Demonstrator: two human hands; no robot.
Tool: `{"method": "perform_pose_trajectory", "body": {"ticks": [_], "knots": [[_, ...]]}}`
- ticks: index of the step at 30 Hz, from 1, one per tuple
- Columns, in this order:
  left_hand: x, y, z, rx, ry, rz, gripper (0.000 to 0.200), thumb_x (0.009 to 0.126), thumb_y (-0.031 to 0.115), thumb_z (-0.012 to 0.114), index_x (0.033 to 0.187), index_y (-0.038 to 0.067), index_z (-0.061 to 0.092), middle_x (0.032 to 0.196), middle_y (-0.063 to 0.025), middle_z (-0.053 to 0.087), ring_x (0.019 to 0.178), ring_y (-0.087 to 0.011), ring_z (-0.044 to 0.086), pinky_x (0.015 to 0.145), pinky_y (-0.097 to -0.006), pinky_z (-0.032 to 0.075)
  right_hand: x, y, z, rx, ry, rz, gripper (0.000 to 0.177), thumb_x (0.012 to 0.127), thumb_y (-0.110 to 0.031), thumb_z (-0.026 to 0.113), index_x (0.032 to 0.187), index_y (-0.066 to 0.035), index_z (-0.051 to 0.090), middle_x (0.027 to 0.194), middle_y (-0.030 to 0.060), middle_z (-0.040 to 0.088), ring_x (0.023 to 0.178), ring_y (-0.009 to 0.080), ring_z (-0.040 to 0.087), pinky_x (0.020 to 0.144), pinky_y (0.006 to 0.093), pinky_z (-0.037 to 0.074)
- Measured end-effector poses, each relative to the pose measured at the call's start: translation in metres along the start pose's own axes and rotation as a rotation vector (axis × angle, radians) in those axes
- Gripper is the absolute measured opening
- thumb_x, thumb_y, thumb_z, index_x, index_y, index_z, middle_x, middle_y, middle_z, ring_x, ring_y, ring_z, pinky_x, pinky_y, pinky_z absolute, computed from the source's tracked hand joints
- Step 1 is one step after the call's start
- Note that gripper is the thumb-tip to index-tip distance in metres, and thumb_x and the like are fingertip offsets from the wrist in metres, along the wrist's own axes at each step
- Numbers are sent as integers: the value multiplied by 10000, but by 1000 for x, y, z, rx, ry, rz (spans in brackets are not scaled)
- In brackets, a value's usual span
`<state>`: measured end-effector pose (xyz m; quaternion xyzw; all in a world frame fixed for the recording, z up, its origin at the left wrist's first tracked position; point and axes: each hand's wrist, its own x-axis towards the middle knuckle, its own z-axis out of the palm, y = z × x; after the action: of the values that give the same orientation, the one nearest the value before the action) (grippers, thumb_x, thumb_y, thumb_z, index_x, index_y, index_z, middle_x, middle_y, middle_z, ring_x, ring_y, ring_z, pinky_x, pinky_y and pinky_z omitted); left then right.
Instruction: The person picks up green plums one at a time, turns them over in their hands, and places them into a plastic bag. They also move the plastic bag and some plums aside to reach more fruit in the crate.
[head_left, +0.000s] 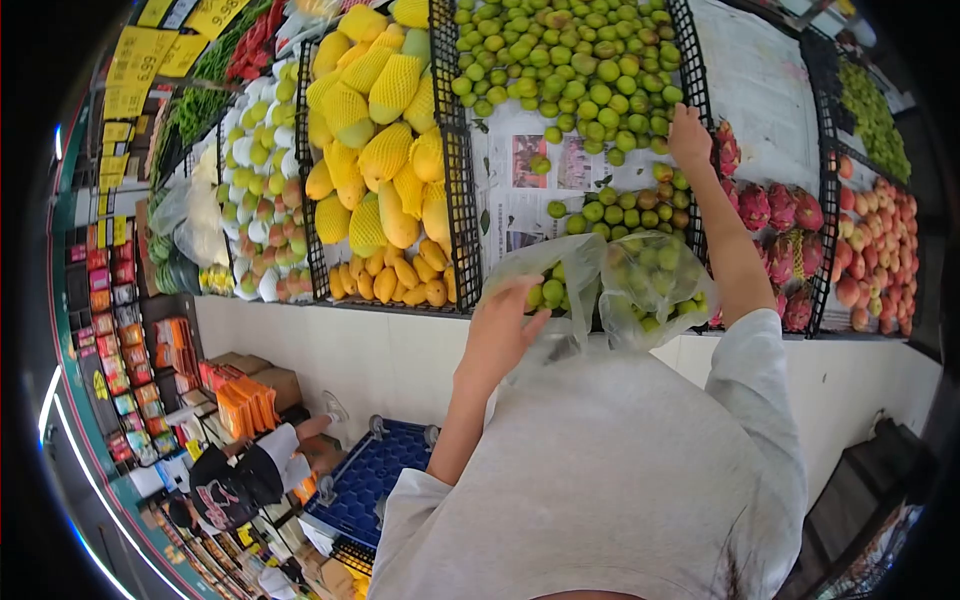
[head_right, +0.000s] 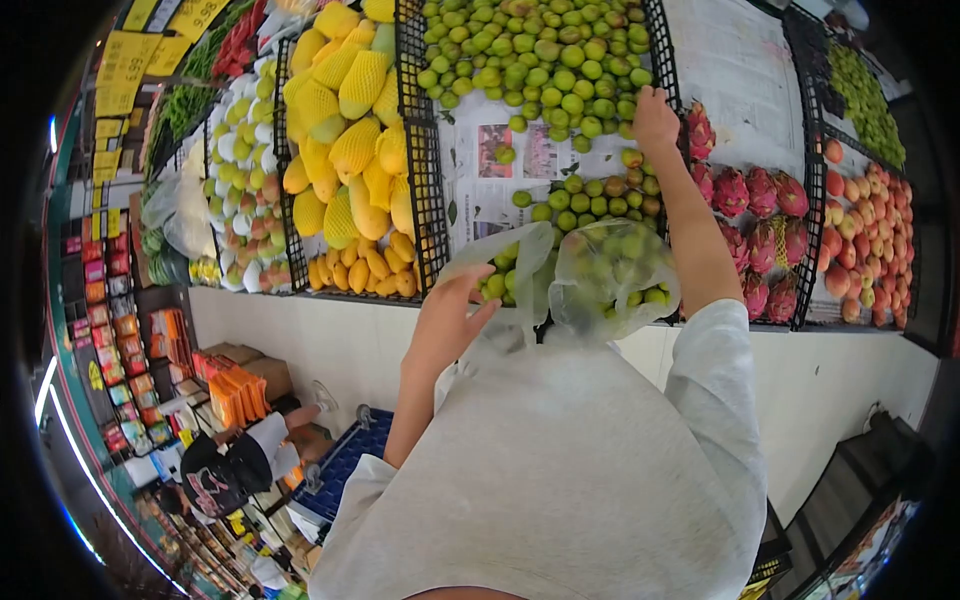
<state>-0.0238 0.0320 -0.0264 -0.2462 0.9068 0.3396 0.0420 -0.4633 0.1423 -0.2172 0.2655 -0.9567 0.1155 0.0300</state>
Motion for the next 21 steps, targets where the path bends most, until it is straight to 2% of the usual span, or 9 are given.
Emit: {"method": "perform_pose_trajectory", "body": {"ticks": [2,7,13,16,18,20,21], "knots": [[-12,15,-21,-163,-3,-12,440,899,144,769,1310,87,624,1156,-130,695,955,-257,706,773,-380,543,7,4,6,1,11,11,306,946,-100,630,1205,-68,469,1219,184,594,949,398,724,746,472,611],[-27,21,-41,-229,60,9,424,891,140,784,1284,78,637,1153,-113,701,918,-237,705,746,-350,539,5,4,-2,31,30,3,376,938,-146,690,1228,-74,461,1236,193,585,957,412,710,744,482,596],[-20,4,-37,-125,102,139,412,872,139,798,1251,70,651,1132,-112,700,906,-273,678,791,-373,539,-22,-17,-47,257,214,-125,415,924,-210,761,1279,-78,590,1163,171,588,930,345,687,732,448,569],[-12,1,-44,-91,158,260,402,862,127,803,1232,69,660,1117,-112,698,943,-292,664,827,-390,535,-45,-42,-93,548,60,-191,420,924,-223,780,1294,-71,648,1117,154,627,869,265,695,727,384,563],[-8,1,-50,-142,206,338,399,856,114,804,1227,70,663,1103,-116,696,966,-303,657,848,-393,530,-99,-101,-168,962,-167,-125,424,932,-192,781,1312,-58,648,1076,126,670,832,174,685,717,313,543],[-7,-2,-58,-209,253,373,403,850,96,804,1227,75,664,1082,-122,693,984,-312,651,866,-387,525,-136,-141,-214,1024,-363,-120,444,954,-100,741,1370,-36,600,1042,53,690,843,88,649,755,261,533],[-8,-3,-63,-320,229,342,330,905,103,760,1218,60,662,1089,-110,699,964,-252,660,866,-368,520,-154,-158,-227,1048,-370,-148,448,947,-86,744,1368,-36,601,1052,44,689,879,94,654,785,261,531]]}}
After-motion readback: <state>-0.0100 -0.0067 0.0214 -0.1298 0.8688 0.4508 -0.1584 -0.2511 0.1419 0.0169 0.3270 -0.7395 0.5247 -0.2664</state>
